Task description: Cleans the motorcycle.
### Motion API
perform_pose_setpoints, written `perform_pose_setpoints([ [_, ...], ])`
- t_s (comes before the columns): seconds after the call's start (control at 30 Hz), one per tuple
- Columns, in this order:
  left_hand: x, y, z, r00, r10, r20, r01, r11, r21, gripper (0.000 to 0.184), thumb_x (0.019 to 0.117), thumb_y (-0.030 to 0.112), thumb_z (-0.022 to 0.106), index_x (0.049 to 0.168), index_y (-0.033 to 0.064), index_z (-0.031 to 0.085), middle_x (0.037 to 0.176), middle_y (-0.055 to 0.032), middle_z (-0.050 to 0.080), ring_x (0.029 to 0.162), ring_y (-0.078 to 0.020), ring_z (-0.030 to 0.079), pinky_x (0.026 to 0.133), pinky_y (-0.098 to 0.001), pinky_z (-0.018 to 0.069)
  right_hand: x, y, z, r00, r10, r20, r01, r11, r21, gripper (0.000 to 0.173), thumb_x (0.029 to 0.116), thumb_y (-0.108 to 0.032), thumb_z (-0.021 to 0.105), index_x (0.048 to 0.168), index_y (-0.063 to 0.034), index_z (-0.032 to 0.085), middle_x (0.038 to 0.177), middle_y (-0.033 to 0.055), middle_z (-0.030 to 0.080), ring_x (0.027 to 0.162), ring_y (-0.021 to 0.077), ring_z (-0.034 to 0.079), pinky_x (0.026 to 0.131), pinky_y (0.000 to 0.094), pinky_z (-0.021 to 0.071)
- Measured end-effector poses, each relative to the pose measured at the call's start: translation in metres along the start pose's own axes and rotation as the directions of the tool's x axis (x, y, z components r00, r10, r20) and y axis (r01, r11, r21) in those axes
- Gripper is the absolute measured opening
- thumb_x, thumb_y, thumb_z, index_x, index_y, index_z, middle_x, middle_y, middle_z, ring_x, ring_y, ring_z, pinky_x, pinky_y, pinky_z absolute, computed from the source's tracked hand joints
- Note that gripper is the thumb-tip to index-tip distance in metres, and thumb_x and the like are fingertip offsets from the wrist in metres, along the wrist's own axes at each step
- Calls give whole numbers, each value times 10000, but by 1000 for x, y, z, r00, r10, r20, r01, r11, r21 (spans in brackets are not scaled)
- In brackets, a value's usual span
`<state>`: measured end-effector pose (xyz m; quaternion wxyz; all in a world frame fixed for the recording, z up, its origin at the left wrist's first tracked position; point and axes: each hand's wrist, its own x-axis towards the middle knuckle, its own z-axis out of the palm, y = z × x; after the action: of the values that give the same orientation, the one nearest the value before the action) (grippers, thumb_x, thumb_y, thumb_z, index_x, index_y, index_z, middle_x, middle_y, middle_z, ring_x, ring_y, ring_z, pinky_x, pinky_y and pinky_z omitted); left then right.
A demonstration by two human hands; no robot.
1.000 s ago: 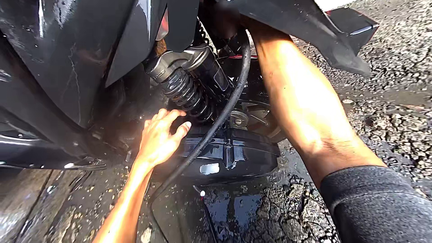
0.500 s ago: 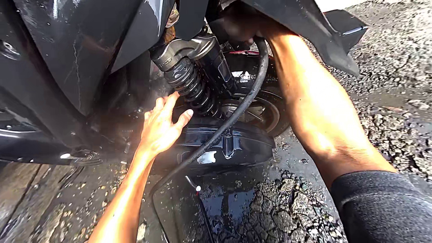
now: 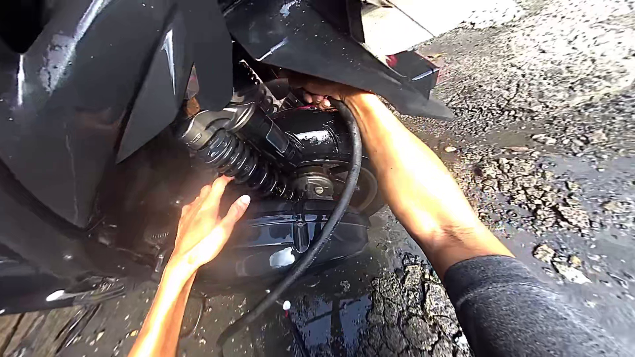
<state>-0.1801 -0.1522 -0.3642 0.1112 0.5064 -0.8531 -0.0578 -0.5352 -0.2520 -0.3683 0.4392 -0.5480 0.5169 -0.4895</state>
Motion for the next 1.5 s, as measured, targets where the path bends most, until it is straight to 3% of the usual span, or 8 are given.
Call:
perform_pose_setpoints([
  [0.17, 2, -1, -1, 1000, -13, 8, 13, 1000, -1, 692, 974, 609, 438, 1473, 135, 503, 1386, -183, 577, 1322, -407, 515, 998, -715, 358, 26, 4, 2, 992, -116, 44, 118, 992, -40, 484, 1104, -413, 438, 686, -170, 438, 459, -94, 343, 322, 9, 330, 325, 166, 327],
  [0.4, 2, -5, -2, 1000, 22, 12, -22, 999, 31, 687, 991, 590, 420, 1467, 99, 485, 1375, -184, 575, 1306, -392, 526, 984, -703, 382, 6, -23, 20, 993, -113, -43, 107, 986, -130, 322, 1118, -244, 434, 833, -102, 482, 532, -83, 338, 371, -13, 297, 380, 131, 305],
  [0.5, 2, -6, -3, 999, 32, 15, -33, 999, 35, 691, 982, 589, 409, 1477, 110, 469, 1367, -155, 579, 1288, -361, 539, 963, -674, 409, -3, -39, 31, 988, -119, -95, 100, 978, -185, 381, 1110, -355, 460, 832, -102, 526, 540, -69, 366, 386, 13, 304, 394, 162, 299],
  [0.57, -1, -7, -1, 1000, 21, 12, -21, 999, 26, 685, 971, 597, 415, 1469, 129, 469, 1327, -131, 592, 1238, -319, 569, 940, -637, 438, -4, -39, 37, 981, -136, -141, 118, 984, -132, 408, 1086, -331, 528, 744, -110, 528, 495, -68, 388, 356, 8, 318, 363, 156, 293],
  [0.77, -2, -1, -2, 999, -40, -2, 40, 999, 4, 721, 955, 632, 439, 1463, 125, 508, 1361, -114, 594, 1308, -275, 536, 1050, -608, 397, 6, -17, 34, 983, -159, -93, 166, 984, 69, 339, 1114, -360, 438, 883, -124, 516, 537, -82, 343, 366, 4, 293, 362, 151, 287],
  [1.03, -6, -6, -3, 999, 20, -32, -21, 1000, -16, 736, 960, 632, 419, 1446, 89, 517, 1316, -92, 626, 1259, -205, 566, 1033, -518, 446, 3, -9, 35, 967, -251, -38, 252, 929, 271, 340, 1121, -270, 422, 812, -141, 483, 495, -90, 350, 341, 1, 305, 345, 145, 301],
  [1.2, -5, -11, -5, 991, 121, -53, -127, 984, -125, 762, 971, 593, 484, 1451, 3, 451, 1230, -19, 629, 1129, -25, 592, 953, -223, 511, -1, -9, 32, 940, -316, -133, 336, 923, 186, 204, 1089, -279, 516, 986, -118, 586, 539, -44, 412, 352, 45, 361, 342, 180, 345],
  [1.5, -4, -8, -8, 996, 79, -37, -86, 961, -264, 901, 923, 565, 599, 1516, -31, 275, 1233, 30, 629, 1152, -38, 611, 1001, -238, 520, -19, 0, 11, 906, -411, -105, 420, 902, 95, 229, 1093, -301, 509, 1249, -178, 624, 609, -56, 423, 402, 32, 349, 380, 180, 326],
])
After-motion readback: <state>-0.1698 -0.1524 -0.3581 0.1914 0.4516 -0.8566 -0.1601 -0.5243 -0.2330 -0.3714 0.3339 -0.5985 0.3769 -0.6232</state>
